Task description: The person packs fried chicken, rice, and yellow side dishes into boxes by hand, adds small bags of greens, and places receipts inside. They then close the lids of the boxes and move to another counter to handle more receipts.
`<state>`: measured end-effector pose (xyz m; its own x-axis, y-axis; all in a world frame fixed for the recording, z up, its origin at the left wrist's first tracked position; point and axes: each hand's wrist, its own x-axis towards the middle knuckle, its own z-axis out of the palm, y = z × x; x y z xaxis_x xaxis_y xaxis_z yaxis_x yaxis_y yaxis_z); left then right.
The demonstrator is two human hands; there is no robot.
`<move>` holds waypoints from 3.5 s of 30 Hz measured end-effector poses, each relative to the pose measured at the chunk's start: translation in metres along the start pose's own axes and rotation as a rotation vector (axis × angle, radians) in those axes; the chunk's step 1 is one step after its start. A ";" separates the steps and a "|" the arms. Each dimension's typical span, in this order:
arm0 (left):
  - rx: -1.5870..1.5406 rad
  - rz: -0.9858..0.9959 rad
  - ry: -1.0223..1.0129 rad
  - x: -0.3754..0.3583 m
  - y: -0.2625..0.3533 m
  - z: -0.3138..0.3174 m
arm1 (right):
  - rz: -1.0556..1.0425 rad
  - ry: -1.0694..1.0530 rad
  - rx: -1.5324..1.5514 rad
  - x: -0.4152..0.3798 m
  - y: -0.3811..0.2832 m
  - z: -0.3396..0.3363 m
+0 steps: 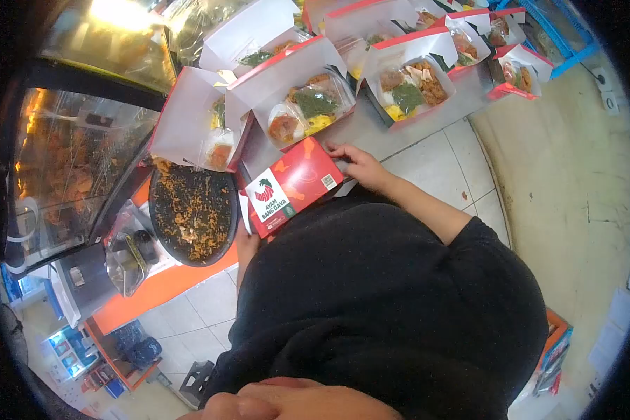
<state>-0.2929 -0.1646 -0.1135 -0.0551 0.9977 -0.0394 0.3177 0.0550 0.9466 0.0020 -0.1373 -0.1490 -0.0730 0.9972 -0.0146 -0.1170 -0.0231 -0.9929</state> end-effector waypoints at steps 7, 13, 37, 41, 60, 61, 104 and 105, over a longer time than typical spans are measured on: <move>-0.296 -0.678 -0.065 0.035 0.049 -0.027 | 0.544 -0.073 -0.169 0.040 -0.077 0.001; -0.324 -0.683 -0.204 0.047 0.089 -0.038 | 0.670 -0.088 -0.144 0.044 -0.115 0.018; 0.877 0.405 0.094 0.028 0.074 -0.026 | -0.029 -0.039 -0.867 0.049 -0.109 -0.003; 1.137 0.339 0.046 0.008 -0.001 -0.043 | -0.274 -0.013 -0.901 0.020 -0.062 -0.026; 0.633 -0.163 -0.355 0.020 0.046 -0.006 | 0.267 0.112 -0.562 0.002 -0.055 0.009; 0.680 -0.079 -0.273 0.013 0.041 0.000 | 0.272 0.115 -0.559 -0.004 -0.053 0.012; 0.985 0.836 -0.420 0.023 0.017 0.014 | -0.364 -0.430 -0.690 -0.001 -0.016 -0.002; 0.949 0.834 -0.381 0.026 0.015 0.014 | -0.198 -0.289 -0.499 -0.007 -0.014 0.011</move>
<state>-0.2763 -0.1369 -0.1053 0.6976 0.6857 0.2078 0.6711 -0.7269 0.1457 -0.0066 -0.1451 -0.1338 -0.3716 0.9178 0.1396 0.3169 0.2667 -0.9102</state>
